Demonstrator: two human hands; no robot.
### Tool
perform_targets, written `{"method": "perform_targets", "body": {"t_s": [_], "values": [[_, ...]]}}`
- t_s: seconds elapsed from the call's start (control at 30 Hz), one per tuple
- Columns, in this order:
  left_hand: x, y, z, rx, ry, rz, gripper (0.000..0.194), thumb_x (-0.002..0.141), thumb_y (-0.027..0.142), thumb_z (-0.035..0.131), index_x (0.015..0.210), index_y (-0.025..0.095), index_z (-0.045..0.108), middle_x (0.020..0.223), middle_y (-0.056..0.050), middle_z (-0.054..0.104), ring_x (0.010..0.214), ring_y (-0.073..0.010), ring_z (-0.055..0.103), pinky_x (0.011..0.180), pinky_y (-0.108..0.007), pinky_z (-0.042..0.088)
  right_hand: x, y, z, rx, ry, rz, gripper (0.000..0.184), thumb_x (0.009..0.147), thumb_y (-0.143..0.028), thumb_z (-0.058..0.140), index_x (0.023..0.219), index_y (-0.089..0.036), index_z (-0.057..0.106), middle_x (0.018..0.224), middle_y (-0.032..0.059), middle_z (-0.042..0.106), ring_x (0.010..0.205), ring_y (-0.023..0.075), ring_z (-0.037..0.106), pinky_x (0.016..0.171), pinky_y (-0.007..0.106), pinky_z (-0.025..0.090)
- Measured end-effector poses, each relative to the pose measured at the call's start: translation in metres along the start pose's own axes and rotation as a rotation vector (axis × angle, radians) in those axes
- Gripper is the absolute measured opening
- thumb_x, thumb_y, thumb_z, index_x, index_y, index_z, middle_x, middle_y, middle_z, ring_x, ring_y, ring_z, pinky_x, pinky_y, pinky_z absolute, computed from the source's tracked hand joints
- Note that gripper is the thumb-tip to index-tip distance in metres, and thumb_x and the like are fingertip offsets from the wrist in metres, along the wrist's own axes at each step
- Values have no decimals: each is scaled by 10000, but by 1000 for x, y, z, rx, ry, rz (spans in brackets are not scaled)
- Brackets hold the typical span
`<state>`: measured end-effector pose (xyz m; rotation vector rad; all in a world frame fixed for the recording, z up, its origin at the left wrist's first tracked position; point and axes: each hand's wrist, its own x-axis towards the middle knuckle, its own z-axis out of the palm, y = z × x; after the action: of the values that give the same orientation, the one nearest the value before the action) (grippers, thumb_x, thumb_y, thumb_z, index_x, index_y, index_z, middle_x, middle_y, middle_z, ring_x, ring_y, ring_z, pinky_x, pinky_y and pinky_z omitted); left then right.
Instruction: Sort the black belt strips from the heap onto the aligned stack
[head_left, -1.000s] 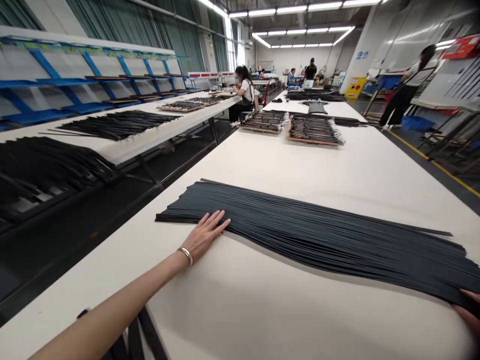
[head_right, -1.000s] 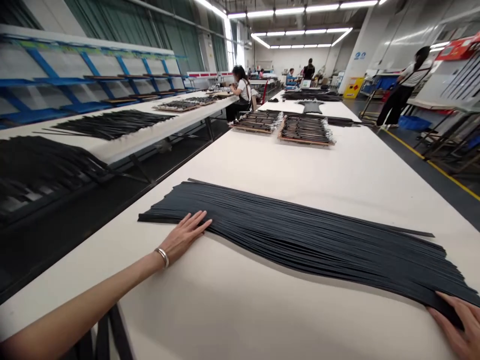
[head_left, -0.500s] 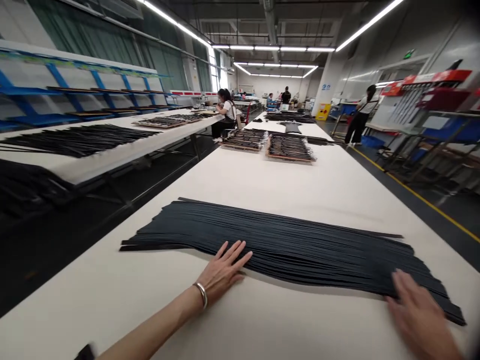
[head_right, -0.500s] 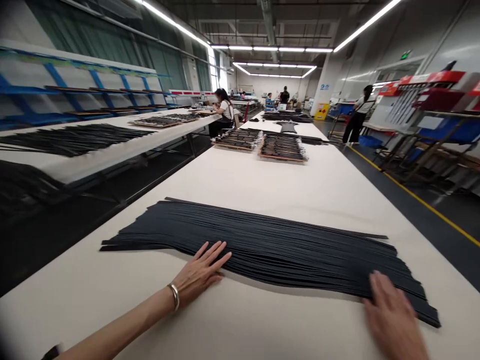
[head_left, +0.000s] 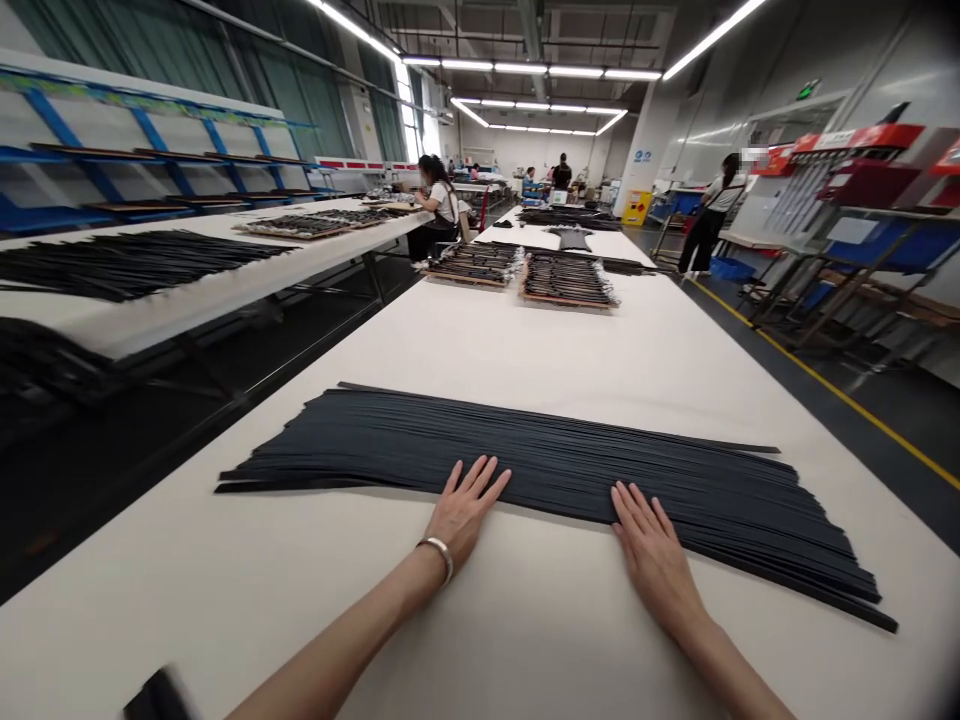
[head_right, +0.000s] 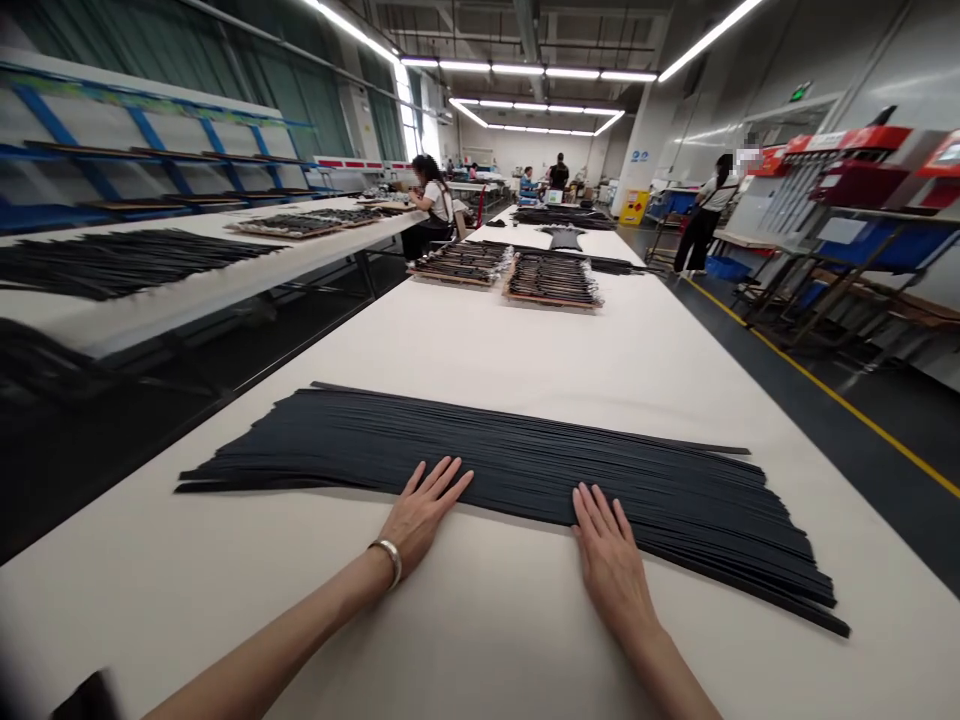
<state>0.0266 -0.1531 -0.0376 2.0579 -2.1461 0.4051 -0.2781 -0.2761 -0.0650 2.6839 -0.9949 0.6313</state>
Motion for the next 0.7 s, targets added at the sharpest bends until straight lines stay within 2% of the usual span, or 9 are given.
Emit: {"method": "perform_targets", "body": {"t_s": [0.07, 0.13, 0.23, 0.33, 0.47, 0.6, 0.7], "values": [[-3, 8, -4, -9, -5, -33, 699, 831, 1, 327, 1454, 289, 200, 1520, -52, 234, 1409, -208, 163, 1132, -482, 178, -7, -4, -4, 18, 33, 51, 512, 963, -352, 240, 1451, -196, 241, 1457, 62, 346, 1367, 227, 246, 1113, 495, 181], [-7, 8, -7, -5, -15, -57, 571, 917, 145, 339, 1453, 287, 201, 1522, -63, 229, 1412, -219, 151, 1129, -497, 177, -13, -6, -6, 47, 61, 130, 546, 950, -423, 211, 1441, -191, 268, 1464, 75, 332, 1372, 245, 230, 1111, 532, 135], [-18, -12, -6, 27, -36, -125, 511, 962, 340, 322, 1453, 295, 190, 1524, -59, 224, 1412, -224, 149, 1126, -516, 167, -17, -5, -6, 98, 38, 183, 627, 922, -517, 157, 1441, -185, 273, 1473, 74, 315, 1377, 243, 215, 1118, 525, 112], [-39, -48, -5, 60, -69, -228, 518, 960, 373, 331, 1452, 292, 191, 1525, -51, 224, 1409, -218, 164, 1130, -510, 160, -18, -3, -8, 106, -19, 173, 659, 906, -554, 134, 1443, -196, 269, 1475, 62, 312, 1377, 235, 213, 1122, 504, 118], [-69, -107, -6, 54, -92, -336, 519, 951, 304, 368, 1447, 262, 221, 1522, -64, 231, 1404, -226, 180, 1130, -496, 171, -19, 0, -9, 75, -53, 187, 647, 910, -550, 133, 1442, -209, 269, 1474, 52, 316, 1373, 227, 225, 1118, 494, 134], [-103, -164, -14, 11, -47, -424, 446, 932, 212, 387, 1374, 152, 370, 1467, -149, 323, 1369, -258, 258, 1098, -472, 249, -19, 2, -7, 59, -54, 197, 648, 909, -557, 138, 1434, -209, 289, 1467, 54, 330, 1367, 224, 239, 1117, 479, 148], [-128, -191, -26, -5, 1, -450, 358, 925, 177, 377, 1266, 131, 478, 1370, -168, 425, 1293, -259, 348, 1035, -452, 327, -18, 3, -6, 53, -60, 194, 658, 906, -555, 123, 1430, -198, 302, 1466, 63, 329, 1366, 234, 240, 1116, 489, 141]]}}
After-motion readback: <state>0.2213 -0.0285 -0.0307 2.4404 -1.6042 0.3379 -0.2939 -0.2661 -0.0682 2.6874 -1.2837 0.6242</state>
